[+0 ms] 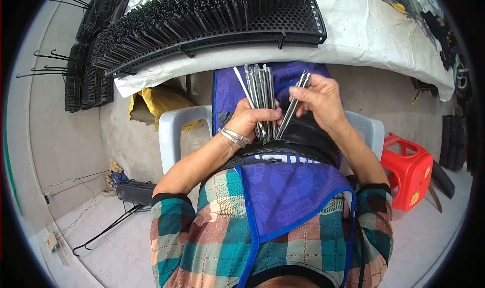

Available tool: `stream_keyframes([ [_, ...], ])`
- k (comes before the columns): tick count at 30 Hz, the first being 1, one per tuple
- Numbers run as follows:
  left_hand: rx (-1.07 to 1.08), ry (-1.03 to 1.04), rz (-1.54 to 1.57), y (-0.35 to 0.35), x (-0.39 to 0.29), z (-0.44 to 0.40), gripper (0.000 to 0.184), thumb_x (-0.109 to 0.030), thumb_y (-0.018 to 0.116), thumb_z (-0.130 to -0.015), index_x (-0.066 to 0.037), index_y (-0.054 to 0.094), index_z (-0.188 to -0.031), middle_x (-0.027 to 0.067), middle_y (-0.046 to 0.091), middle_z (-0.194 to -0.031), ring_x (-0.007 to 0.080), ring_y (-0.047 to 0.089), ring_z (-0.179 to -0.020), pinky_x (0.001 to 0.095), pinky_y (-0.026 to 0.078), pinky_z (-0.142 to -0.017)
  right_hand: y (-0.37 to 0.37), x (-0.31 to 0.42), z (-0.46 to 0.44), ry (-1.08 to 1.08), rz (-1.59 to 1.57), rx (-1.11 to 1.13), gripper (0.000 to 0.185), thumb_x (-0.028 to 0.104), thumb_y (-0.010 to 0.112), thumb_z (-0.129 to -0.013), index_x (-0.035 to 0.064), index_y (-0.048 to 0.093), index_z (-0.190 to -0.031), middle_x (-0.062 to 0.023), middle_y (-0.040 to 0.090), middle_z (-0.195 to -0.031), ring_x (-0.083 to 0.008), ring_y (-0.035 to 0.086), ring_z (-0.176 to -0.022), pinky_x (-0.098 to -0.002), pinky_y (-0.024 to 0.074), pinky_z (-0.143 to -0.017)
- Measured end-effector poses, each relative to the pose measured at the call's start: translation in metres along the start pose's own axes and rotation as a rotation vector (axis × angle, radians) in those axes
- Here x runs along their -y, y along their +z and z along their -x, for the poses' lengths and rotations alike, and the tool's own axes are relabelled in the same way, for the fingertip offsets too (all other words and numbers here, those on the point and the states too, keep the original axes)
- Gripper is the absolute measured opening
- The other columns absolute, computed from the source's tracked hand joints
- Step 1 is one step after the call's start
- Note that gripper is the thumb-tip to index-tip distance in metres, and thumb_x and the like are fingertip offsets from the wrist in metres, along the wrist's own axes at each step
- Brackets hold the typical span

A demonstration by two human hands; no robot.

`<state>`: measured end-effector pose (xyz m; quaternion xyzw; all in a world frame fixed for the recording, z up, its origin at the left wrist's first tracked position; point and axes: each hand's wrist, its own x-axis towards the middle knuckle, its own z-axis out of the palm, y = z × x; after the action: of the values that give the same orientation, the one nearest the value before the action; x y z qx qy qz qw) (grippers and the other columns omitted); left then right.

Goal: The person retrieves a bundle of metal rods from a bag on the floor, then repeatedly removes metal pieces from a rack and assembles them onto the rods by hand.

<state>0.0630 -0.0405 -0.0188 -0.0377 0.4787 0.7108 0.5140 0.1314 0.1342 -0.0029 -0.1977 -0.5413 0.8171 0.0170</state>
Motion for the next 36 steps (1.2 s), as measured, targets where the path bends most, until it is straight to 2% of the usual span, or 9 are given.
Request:
stream_keyframes([
  [1,0.017,-0.016,-0.014,-0.003,0.000,-0.001,0.025,0.001,0.066,-0.069,0.001,0.055,-0.092,0.0094,0.060,-0.079,0.0209,0.061,-0.072,0.0328,0.052,-0.065,-0.004,0.005,-0.004,-0.014,-0.003,-0.034,0.005,0.003,0.064,-0.078,-0.0002,0.060,-0.079,-0.0090,0.063,-0.071,-0.0124,0.058,-0.051,-0.0224,0.0482,-0.042],
  [8,0.001,-0.046,0.097,-0.004,-0.003,0.013,0.027,0.000,0.065,-0.069,-0.001,0.049,-0.092,0.0094,0.056,-0.073,0.0220,0.058,-0.067,0.0364,0.052,-0.061,-0.018,0.072,-0.074,-0.156,0.119,-0.101,0.015,0.010,0.064,-0.080,-0.0023,0.058,-0.087,-0.0089,0.061,-0.075,-0.0145,0.058,-0.057,-0.0253,0.0497,-0.048],
  [12,-0.004,-0.018,0.176,-0.020,0.001,0.015,0.028,0.001,0.065,-0.069,-0.002,0.050,-0.092,0.0097,0.055,-0.073,0.0222,0.058,-0.067,0.0367,0.052,-0.060,-0.021,0.096,-0.111,-0.279,-0.099,-0.002,0.017,0.011,0.065,-0.080,-0.0023,0.058,-0.089,-0.0090,0.061,-0.076,-0.0152,0.058,-0.057,-0.0251,0.0497,-0.047],
  [13,-0.023,-0.022,0.205,-0.020,0.000,0.015,0.028,0.002,0.064,-0.069,-0.002,0.050,-0.092,0.0095,0.054,-0.072,0.0222,0.057,-0.066,0.0368,0.053,-0.060,-0.022,0.100,-0.117,-0.299,-0.131,-0.037,0.015,0.009,0.065,-0.080,-0.0027,0.057,-0.086,-0.0100,0.061,-0.076,-0.0161,0.059,-0.059,-0.0266,0.0500,-0.049],
  [16,-0.023,-0.032,0.194,-0.023,0.001,0.014,0.027,0.002,0.064,-0.069,-0.002,0.050,-0.092,0.0095,0.054,-0.072,0.0221,0.057,-0.067,0.0364,0.053,-0.060,-0.034,0.084,-0.136,-0.386,0.303,-0.504,0.012,0.005,0.065,-0.079,-0.0026,0.056,-0.083,-0.0117,0.061,-0.076,-0.0174,0.059,-0.063,-0.0290,0.0504,-0.053],
  [20,-0.004,-0.042,0.190,-0.023,0.001,0.015,0.027,0.002,0.065,-0.069,-0.001,0.050,-0.092,0.0096,0.054,-0.073,0.0220,0.057,-0.066,0.0364,0.052,-0.059,-0.055,0.084,-0.125,-0.403,-0.174,-0.271,0.015,0.000,0.065,-0.075,-0.0062,0.054,-0.083,-0.0157,0.060,-0.073,-0.0225,0.061,-0.061,-0.0314,0.0520,-0.050],
  [24,0.015,-0.019,0.194,-0.021,-0.001,0.013,0.028,0.001,0.065,-0.069,-0.002,0.050,-0.093,0.0093,0.054,-0.073,0.0216,0.057,-0.067,0.0365,0.052,-0.059,-0.064,0.076,-0.121,-0.313,-0.196,-0.355,0.016,-0.001,0.065,-0.075,-0.0039,0.052,-0.083,-0.0142,0.060,-0.074,-0.0242,0.061,-0.065,-0.0338,0.0510,-0.053],
  [30,0.038,0.057,0.187,-0.023,-0.001,0.015,0.029,-0.001,0.067,-0.070,-0.002,0.051,-0.094,0.0096,0.055,-0.075,0.0214,0.058,-0.069,0.0358,0.053,-0.061,-0.046,0.059,-0.088,-0.172,-0.201,-0.241,0.017,0.003,0.067,-0.075,-0.0017,0.053,-0.084,-0.0132,0.061,-0.074,-0.0228,0.060,-0.064,-0.0336,0.0504,-0.054],
  [36,0.058,0.140,0.197,-0.022,-0.005,0.017,0.027,-0.002,0.067,-0.073,-0.002,0.053,-0.095,0.0125,0.059,-0.088,0.0214,0.059,-0.071,0.0351,0.053,-0.062,-0.027,0.042,-0.070,-0.068,-0.186,-0.149,0.017,0.006,0.066,-0.076,-0.0013,0.054,-0.084,-0.0130,0.061,-0.075,-0.0213,0.061,-0.063,-0.0321,0.0501,-0.052],
])
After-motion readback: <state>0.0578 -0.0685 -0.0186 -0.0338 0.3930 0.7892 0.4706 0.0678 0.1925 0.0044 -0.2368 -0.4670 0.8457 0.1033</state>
